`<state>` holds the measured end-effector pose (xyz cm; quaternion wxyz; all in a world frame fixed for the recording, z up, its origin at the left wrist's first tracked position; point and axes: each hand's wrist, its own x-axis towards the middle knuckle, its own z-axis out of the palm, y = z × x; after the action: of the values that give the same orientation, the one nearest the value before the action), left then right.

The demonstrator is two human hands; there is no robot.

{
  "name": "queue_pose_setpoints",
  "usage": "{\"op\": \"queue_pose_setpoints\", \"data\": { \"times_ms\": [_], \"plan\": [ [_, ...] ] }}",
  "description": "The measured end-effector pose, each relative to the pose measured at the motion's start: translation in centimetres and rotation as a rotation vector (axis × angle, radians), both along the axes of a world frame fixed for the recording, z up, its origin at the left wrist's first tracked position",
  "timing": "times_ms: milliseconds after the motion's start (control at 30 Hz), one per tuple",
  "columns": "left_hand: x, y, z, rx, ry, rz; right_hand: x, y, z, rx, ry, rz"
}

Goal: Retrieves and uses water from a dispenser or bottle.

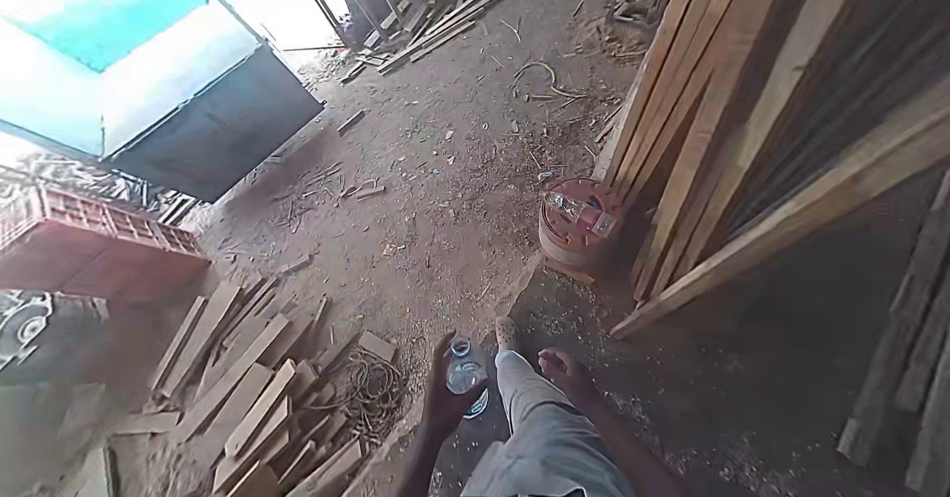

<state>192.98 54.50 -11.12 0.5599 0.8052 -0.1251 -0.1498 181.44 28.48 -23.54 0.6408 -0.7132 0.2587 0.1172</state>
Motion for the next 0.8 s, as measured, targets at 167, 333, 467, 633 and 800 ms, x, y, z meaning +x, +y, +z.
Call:
{"op": "queue_pose_setpoints", "data": {
  "times_ms": [167,333,467,633,800],
  "plan": [
    [16.6,-0.4,-3.9,0.064,0.044,-0.078,12.8,-1.0,-2.6,0.233,0.212,-0.468],
    [31.7,-2.4,-8.3,0.054,0.045,-0.311,22.3,-1.5,-1.6,0.39,0.18,-0.75],
    [44.2,-6.9,-16.8,-0.013,0.044,-0.66,29.0,-0.9,-7.3,0.528,-0.031,-1.049],
    [52.2,-15.0,-32.7,0.223,0.229,-1.083,34.6,3.2,-16.8,0.674,0.14,-1.662],
    [58.7,-28.4,-44.7,0.318,0.18,-1.194,46.9,-4.9,-25.6,0.797,0.101,-1.669]
  ]
}}
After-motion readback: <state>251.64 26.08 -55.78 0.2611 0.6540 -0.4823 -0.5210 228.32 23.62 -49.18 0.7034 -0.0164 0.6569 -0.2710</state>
